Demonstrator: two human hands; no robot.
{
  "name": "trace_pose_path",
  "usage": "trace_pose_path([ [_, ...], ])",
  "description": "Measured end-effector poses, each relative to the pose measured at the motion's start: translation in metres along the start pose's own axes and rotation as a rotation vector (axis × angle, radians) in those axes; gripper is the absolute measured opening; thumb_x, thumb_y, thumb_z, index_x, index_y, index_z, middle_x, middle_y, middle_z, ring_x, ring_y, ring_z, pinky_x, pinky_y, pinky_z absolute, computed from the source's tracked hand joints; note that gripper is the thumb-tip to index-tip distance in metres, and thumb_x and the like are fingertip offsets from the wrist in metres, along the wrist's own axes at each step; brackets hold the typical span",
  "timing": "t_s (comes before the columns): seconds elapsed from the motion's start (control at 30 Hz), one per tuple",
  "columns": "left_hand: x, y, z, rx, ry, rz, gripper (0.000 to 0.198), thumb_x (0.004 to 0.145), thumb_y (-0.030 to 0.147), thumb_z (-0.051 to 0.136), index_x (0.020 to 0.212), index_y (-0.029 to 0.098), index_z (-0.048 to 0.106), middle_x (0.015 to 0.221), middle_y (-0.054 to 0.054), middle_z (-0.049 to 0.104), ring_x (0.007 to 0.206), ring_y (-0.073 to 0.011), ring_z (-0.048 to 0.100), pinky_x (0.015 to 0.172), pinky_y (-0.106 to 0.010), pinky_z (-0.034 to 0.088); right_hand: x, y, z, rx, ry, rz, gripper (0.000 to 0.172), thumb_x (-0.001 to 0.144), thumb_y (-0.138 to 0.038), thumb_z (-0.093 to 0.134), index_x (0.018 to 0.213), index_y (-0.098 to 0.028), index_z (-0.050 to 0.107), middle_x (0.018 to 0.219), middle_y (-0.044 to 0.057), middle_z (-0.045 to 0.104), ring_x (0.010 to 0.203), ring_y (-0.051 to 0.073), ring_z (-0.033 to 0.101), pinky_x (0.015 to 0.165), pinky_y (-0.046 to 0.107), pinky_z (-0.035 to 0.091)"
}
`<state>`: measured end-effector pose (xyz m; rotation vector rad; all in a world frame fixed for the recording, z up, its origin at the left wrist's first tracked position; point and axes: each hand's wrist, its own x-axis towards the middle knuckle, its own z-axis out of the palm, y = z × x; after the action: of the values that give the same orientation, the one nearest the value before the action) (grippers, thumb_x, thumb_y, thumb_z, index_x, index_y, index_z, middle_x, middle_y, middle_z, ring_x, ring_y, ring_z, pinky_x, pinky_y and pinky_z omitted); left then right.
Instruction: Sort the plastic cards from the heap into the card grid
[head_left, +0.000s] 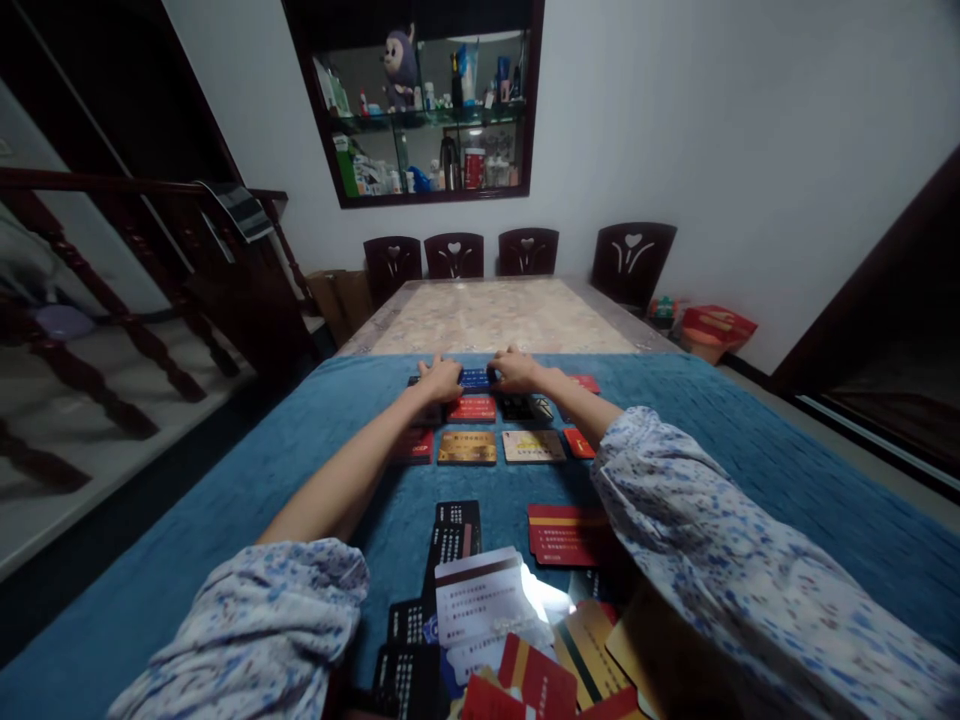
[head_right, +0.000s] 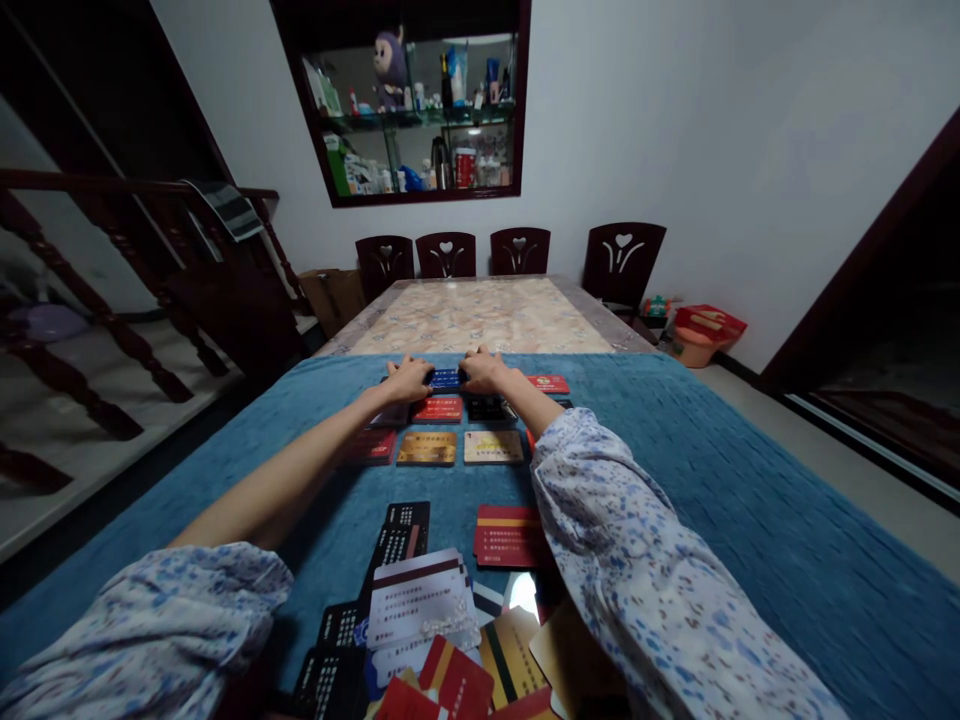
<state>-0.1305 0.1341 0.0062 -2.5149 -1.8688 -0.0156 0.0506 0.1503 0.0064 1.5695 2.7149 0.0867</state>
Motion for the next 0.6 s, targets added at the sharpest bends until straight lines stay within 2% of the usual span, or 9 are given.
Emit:
trace_pose_path([
  [0.2,0.009,-0.006,0.006,-0.008,-0.032,0.000,0.033,0.080,0.019,0.058,0.112,0.020,0.065,0.124,-0.013,0.064,0.128,-0.0352,0.040,0.104,-0.060,0.032,0.004,0.000,0.000,-0.013,-0.028,0.003,0.040,0.083,-0.035,0.062,0.120,-0.020,0.068,0.129,0.014,0.061,0.124,0.035,0.048,0.088,0.039,0.047],
  [0.4,0.014,-0.011,0.010,-0.010,-0.046,0.027,0.034,0.082,0.021,0.058,0.115,0.021,0.065,0.128,-0.012,0.061,0.128,-0.0346,0.040,0.104,-0.058,0.034,0.005,0.003,0.002,0.004,-0.053,-0.011,0.041,0.083,-0.035,0.061,0.122,-0.022,0.067,0.122,0.011,0.068,0.119,0.031,0.053,0.085,0.034,0.048],
  [0.6,0.017,-0.013,0.011,0.007,-0.063,0.044,0.035,0.081,0.022,0.059,0.115,0.020,0.064,0.131,-0.014,0.057,0.128,-0.0347,0.040,0.103,-0.054,0.037,0.006,0.005,0.004,-0.005,-0.050,-0.019,0.044,0.084,-0.036,0.061,0.125,-0.022,0.065,0.131,0.012,0.063,0.122,0.034,0.051,0.088,0.038,0.047],
])
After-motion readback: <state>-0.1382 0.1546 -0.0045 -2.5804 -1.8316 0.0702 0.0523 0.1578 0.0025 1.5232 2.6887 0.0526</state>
